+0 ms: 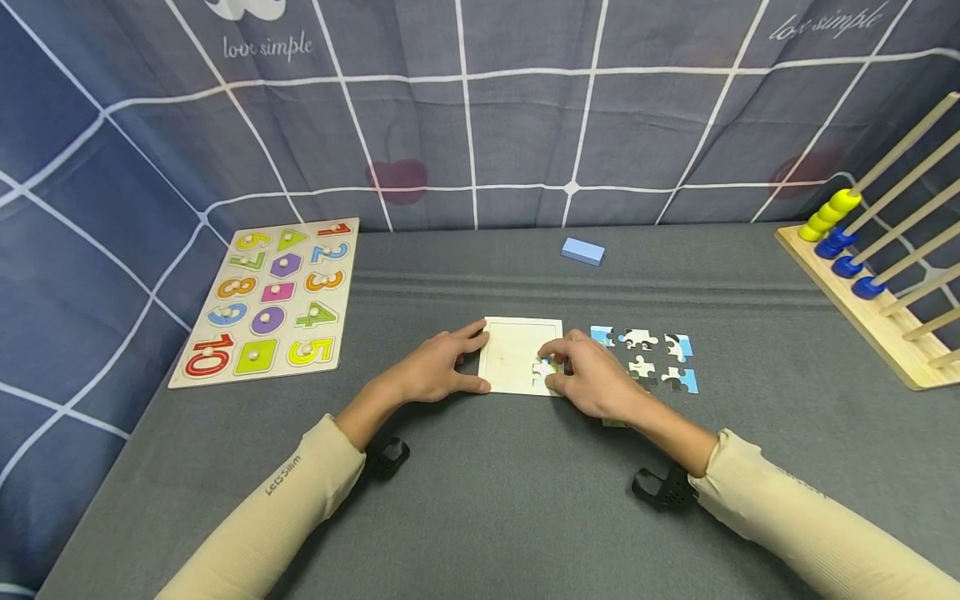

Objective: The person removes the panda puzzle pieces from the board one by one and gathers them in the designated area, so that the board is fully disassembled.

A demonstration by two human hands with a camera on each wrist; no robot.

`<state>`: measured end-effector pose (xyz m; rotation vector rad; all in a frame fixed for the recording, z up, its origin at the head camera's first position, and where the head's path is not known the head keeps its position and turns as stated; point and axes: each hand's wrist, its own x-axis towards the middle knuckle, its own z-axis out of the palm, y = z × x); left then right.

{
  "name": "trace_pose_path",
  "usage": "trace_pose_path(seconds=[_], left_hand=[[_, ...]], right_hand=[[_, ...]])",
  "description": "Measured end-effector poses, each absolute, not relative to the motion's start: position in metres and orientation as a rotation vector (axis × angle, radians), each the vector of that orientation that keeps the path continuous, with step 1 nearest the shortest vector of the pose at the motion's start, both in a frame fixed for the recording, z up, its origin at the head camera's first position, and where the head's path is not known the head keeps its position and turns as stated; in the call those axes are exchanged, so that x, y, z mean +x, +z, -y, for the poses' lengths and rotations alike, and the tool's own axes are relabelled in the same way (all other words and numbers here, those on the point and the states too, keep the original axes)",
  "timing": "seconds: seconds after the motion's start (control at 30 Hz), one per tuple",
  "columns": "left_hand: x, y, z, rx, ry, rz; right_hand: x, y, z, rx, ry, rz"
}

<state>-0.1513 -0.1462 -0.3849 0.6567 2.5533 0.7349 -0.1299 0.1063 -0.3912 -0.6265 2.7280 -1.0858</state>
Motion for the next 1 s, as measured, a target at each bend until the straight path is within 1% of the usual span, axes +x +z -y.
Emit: trace_pose_path(seconds=[0.5,1.0], left_hand=[[-0.1513,-0.3847,0.1455,0.658,0.729,-2.558],[-0.1517,-0.3855,0.1459,0.66,0.729,-2.557]], right_hand=[[-0.1299,-0.393,-0.1077,-0.643,-1.205,-2.638],[-0.1295,-0.3914,-0.11,-0.603,-1.311,-2.551]])
